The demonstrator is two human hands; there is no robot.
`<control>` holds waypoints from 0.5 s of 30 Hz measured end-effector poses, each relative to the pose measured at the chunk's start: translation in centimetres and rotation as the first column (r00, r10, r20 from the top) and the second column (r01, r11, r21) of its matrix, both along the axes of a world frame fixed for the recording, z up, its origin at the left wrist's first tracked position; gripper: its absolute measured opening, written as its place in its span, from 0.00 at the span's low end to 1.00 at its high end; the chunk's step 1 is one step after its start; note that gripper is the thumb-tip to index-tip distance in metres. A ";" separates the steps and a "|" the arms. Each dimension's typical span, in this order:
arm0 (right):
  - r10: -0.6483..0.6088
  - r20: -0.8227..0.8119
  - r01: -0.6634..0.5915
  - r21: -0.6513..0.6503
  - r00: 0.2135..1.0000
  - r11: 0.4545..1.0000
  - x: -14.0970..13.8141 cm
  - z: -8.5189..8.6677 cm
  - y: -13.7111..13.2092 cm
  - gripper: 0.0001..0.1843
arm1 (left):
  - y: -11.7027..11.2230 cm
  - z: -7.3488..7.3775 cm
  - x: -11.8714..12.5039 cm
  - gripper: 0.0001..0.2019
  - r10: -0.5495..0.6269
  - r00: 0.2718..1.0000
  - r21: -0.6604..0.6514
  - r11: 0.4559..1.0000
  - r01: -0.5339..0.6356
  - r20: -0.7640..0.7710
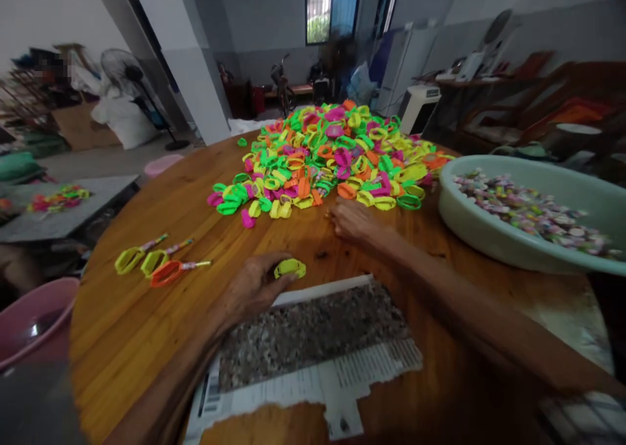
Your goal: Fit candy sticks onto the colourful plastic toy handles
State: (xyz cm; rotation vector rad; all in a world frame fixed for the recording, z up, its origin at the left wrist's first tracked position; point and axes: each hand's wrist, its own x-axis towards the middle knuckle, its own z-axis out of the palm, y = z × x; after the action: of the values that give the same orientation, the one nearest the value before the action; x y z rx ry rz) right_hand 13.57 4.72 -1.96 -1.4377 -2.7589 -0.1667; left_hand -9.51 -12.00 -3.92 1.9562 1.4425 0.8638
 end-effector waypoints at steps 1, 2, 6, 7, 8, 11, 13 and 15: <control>0.027 -0.006 -0.028 -0.008 1.000 1.000 0.2 -0.3 -1.1 0.13 | -0.1 0.3 0.0 0.15 -0.004 1.000 -0.011 1.000 0.004 0.006; 0.052 -0.010 -0.052 -0.010 0.999 0.999 0.3 -0.4 -2.3 0.13 | -0.3 0.6 0.1 0.15 -0.011 1.000 -0.011 1.000 0.011 0.006; 0.209 -0.192 -0.212 0.005 0.959 0.977 1.4 0.0 -8.0 0.11 | -1.5 1.6 0.3 0.13 -0.044 0.998 0.048 0.998 0.046 -0.046; 0.262 -0.290 -0.268 0.019 0.920 0.963 1.8 0.2 -9.7 0.11 | -2.0 1.7 0.3 0.12 -0.058 0.996 0.047 0.997 0.061 -0.065; 0.309 -0.387 -0.321 0.035 0.869 0.946 2.2 0.4 -11.3 0.11 | -2.5 1.8 0.3 0.13 -0.071 0.994 0.040 0.996 0.075 -0.082; 0.379 -0.513 -0.430 0.021 0.770 0.903 3.3 0.4 -16.0 0.08 | -3.9 1.5 0.3 0.15 -0.084 0.990 0.070 0.993 0.092 -0.118; 0.406 -0.476 -0.455 0.015 0.780 0.891 3.9 -0.2 -18.2 0.08 | -4.6 1.0 0.3 0.17 -0.101 0.986 0.111 0.987 0.116 -0.136; 0.425 -0.412 -0.436 0.071 0.806 0.897 4.2 -0.9 -19.6 0.10 | -4.9 0.7 0.4 0.17 -0.134 0.979 0.124 0.980 0.154 -0.153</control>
State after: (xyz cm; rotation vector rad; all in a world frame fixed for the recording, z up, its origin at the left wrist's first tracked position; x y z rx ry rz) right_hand 17.77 -14.88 -2.84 -0.6946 -2.6281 0.1737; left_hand -9.07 -16.90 -3.25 2.2355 1.3299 0.7870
